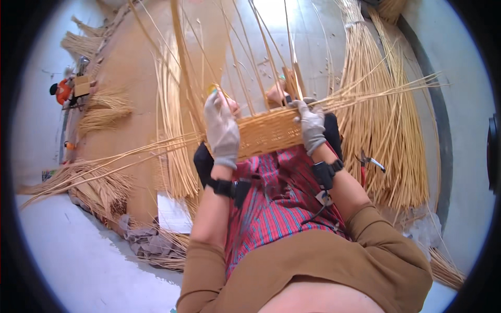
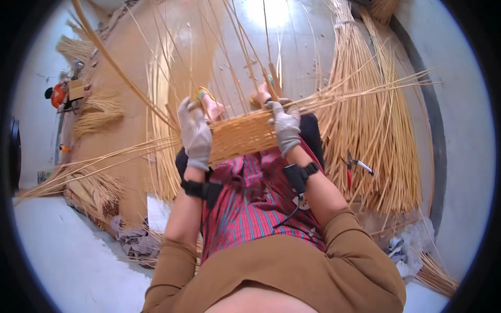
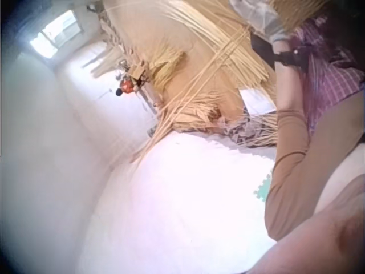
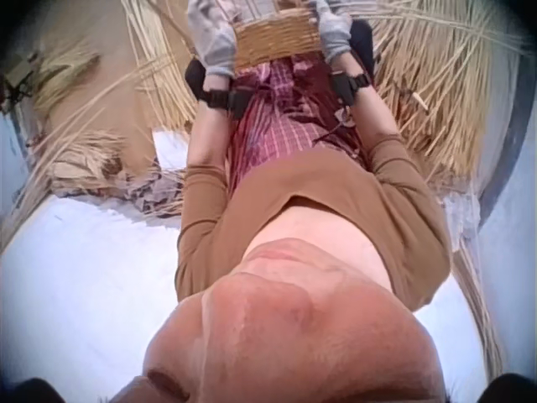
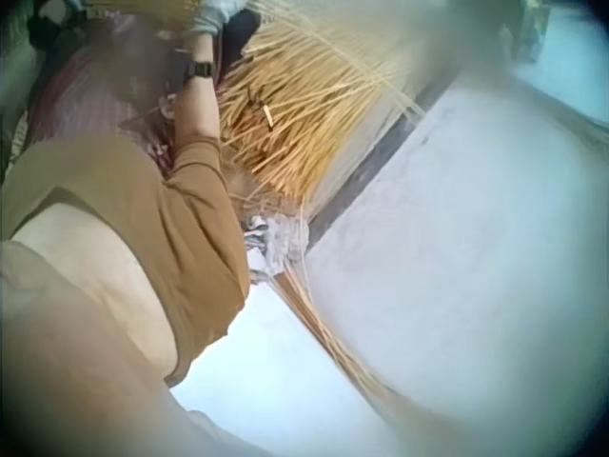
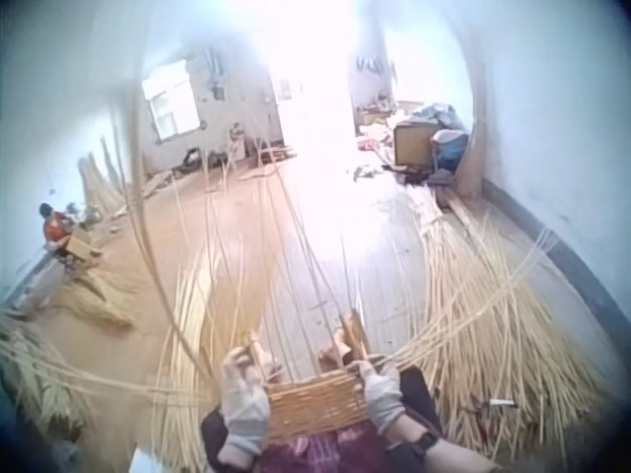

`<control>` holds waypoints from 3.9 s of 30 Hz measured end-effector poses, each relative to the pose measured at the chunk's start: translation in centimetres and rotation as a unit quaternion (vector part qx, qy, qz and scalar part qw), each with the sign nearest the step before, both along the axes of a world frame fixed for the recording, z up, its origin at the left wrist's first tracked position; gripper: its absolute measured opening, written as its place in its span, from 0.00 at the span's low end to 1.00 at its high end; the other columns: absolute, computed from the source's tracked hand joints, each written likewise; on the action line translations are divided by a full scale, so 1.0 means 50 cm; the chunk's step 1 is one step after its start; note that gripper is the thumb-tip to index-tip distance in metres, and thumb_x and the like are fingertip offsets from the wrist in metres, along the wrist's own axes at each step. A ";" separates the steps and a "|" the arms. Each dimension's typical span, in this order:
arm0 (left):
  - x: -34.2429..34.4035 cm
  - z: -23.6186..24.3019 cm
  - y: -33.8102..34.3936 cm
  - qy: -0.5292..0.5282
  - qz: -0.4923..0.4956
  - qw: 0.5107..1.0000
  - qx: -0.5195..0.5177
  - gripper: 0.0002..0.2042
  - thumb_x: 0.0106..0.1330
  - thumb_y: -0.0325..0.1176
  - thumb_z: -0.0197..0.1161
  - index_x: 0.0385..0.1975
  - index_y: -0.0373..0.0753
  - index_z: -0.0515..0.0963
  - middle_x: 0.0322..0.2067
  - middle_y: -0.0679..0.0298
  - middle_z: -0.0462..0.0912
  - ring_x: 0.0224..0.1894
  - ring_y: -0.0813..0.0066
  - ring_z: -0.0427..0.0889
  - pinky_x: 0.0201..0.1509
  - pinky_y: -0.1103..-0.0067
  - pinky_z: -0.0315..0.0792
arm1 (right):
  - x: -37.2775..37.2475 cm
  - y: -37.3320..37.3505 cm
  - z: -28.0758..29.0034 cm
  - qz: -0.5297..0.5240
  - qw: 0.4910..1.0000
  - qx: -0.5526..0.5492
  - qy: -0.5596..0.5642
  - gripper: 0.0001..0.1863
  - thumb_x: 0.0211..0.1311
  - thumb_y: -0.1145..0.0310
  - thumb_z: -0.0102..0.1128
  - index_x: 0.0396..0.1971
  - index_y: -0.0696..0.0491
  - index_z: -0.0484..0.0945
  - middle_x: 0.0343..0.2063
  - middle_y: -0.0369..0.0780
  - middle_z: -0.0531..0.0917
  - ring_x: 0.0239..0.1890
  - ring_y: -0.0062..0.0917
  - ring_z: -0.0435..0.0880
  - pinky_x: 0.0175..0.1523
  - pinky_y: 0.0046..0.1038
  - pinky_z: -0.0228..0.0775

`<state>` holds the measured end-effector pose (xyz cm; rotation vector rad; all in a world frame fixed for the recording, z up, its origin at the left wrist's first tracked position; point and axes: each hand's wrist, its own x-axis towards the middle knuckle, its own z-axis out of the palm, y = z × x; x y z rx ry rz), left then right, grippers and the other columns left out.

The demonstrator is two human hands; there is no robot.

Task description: Weaving a rectangular straw basket while seated on the floor.

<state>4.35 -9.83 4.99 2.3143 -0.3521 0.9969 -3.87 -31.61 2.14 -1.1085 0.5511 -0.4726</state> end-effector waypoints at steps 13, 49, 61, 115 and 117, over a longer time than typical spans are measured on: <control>-0.035 0.004 -0.068 0.639 -0.129 0.736 -0.182 0.17 0.72 0.44 0.61 0.42 0.33 0.75 0.25 0.57 0.82 0.15 0.68 0.82 0.14 0.70 0.77 | 0.170 0.000 0.124 0.161 0.879 -0.446 0.056 0.15 0.74 0.62 0.51 0.56 0.49 0.69 0.33 0.43 0.85 0.33 0.36 0.87 0.44 0.37 0.78; -0.095 0.014 -0.238 0.506 -0.261 0.767 -0.297 0.29 0.66 0.32 0.67 0.66 0.36 0.64 0.45 0.52 0.84 0.35 0.66 0.87 0.37 0.71 0.82 | 0.027 -0.222 0.048 0.154 0.657 -0.711 0.199 0.12 0.66 0.60 0.54 0.44 0.48 0.79 0.32 0.51 0.86 0.38 0.47 0.86 0.44 0.45 0.77; -0.158 -0.097 0.151 0.245 0.015 0.921 -0.303 0.28 0.60 0.31 0.73 0.61 0.40 0.72 0.51 0.50 0.82 0.52 0.55 0.83 0.59 0.70 0.75 | 0.045 0.326 0.249 0.373 0.676 -0.594 -0.227 0.13 0.64 0.66 0.61 0.47 0.51 0.76 0.36 0.48 0.84 0.42 0.46 0.84 0.45 0.43 0.76; 0.084 0.024 0.157 0.440 -0.286 0.443 -0.727 0.42 0.70 0.72 0.41 0.38 0.31 0.83 0.22 0.62 0.84 0.21 0.75 0.81 0.28 0.82 0.78 | -0.052 0.271 0.317 0.444 0.772 -0.440 -0.118 0.06 0.70 0.68 0.58 0.39 0.54 0.79 0.42 0.43 0.86 0.43 0.34 0.88 0.46 0.32 0.80; 0.096 0.010 0.158 0.420 -0.309 0.450 -0.725 0.43 0.70 0.72 0.40 0.35 0.31 0.84 0.22 0.61 0.85 0.21 0.75 0.82 0.27 0.81 0.78 | -0.037 0.204 0.253 0.344 0.913 -0.218 -0.002 0.09 0.73 0.65 0.57 0.41 0.56 0.80 0.44 0.44 0.86 0.43 0.31 0.88 0.44 0.32 0.82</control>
